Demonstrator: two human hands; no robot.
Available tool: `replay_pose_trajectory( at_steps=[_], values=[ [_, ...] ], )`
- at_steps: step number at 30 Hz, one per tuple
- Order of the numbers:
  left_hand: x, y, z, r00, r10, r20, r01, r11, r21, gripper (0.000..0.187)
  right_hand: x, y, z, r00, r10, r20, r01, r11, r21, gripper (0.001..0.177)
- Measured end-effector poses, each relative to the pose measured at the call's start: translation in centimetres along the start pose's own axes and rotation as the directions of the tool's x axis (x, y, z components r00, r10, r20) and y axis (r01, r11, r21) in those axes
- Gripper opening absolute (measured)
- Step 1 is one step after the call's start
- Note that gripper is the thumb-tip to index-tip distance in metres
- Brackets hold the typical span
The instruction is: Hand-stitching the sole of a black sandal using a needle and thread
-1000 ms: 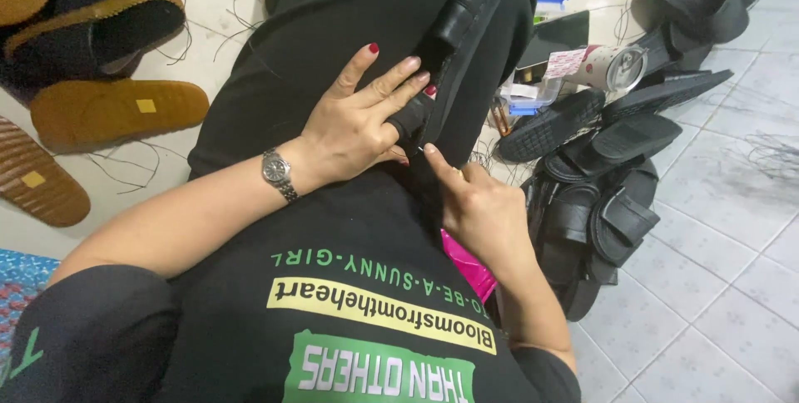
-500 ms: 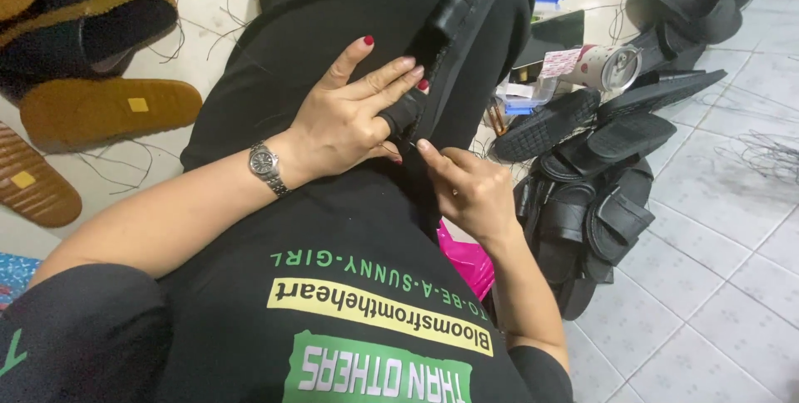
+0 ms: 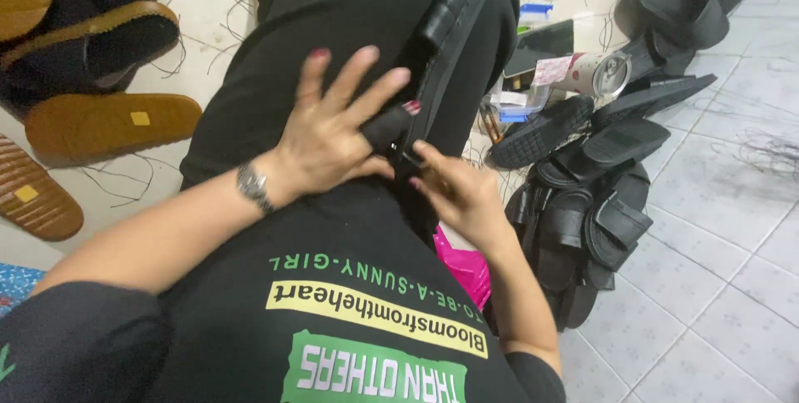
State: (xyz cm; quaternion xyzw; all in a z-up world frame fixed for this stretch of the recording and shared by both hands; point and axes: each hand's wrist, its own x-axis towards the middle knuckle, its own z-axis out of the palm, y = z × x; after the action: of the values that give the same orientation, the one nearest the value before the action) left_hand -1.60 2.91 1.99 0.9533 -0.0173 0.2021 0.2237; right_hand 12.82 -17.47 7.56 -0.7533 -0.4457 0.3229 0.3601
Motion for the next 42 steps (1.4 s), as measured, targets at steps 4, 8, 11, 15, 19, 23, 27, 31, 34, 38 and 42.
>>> replay_pose_trajectory(
  at_steps=[4,8,11,15,19,23,27,31,34,38,42],
  values=[
    [-1.6,1.1,-2.1,0.981,-0.154,-0.115,0.141,0.984,-0.110,0.032,0.2,-1.7,-0.5,0.982,-0.030,0.187,0.141,0.774,-0.618,0.057],
    [-2.2,1.7,-3.9,0.920,-0.370,0.130,0.365,0.686,-0.629,0.027,1.8,-2.8,-0.8,0.958,-0.086,0.272,0.269,0.588,-0.763,0.057],
    [-1.2,2.6,-5.2,0.733,-0.396,0.554,0.536,-0.166,-0.828,0.029,2.1,-1.5,-0.2,0.945,-0.159,0.285,0.324,0.554,-0.767,0.059],
    [-1.5,3.3,-3.4,0.689,-0.379,0.618,0.561,-0.261,-0.786,0.020,1.5,-0.4,-0.1,0.953,-0.144,0.268,0.297,0.631,-0.717,0.051],
    [-1.2,3.4,-1.6,0.463,-0.622,0.631,0.694,-0.188,-0.695,0.024,0.4,2.2,0.1,0.969,-0.145,0.202,0.239,0.768,-0.595,0.043],
    [-0.8,2.7,-0.6,0.478,-0.466,0.745,0.800,-0.120,-0.588,0.022,0.3,1.2,-0.4,0.965,-0.155,0.213,0.262,0.661,-0.703,0.030],
    [-0.4,2.8,-1.0,0.496,-0.495,0.713,0.730,-0.206,-0.651,0.024,-1.3,-2.3,-1.7,0.975,-0.055,0.215,0.207,0.579,-0.788,0.040],
    [0.2,3.2,-0.5,0.558,-0.499,0.663,0.630,-0.265,-0.730,0.027,-1.2,-5.0,-4.8,0.954,0.145,0.262,0.109,0.646,-0.756,0.048],
    [0.8,3.0,-1.6,0.760,-0.537,0.366,0.573,0.289,-0.767,0.037,0.3,-4.2,-5.2,0.914,0.213,0.346,0.050,0.786,-0.616,0.048],
    [-0.3,2.3,3.0,0.985,-0.174,-0.019,0.167,0.967,-0.194,0.035,-0.6,-2.6,-1.5,0.919,0.205,0.338,0.146,0.619,-0.772,0.057],
    [1.1,2.7,1.4,0.972,-0.213,0.094,0.231,0.931,-0.282,0.030,-1.8,-6.8,-4.5,0.955,0.152,0.254,0.146,0.506,-0.850,0.069]
  ],
)
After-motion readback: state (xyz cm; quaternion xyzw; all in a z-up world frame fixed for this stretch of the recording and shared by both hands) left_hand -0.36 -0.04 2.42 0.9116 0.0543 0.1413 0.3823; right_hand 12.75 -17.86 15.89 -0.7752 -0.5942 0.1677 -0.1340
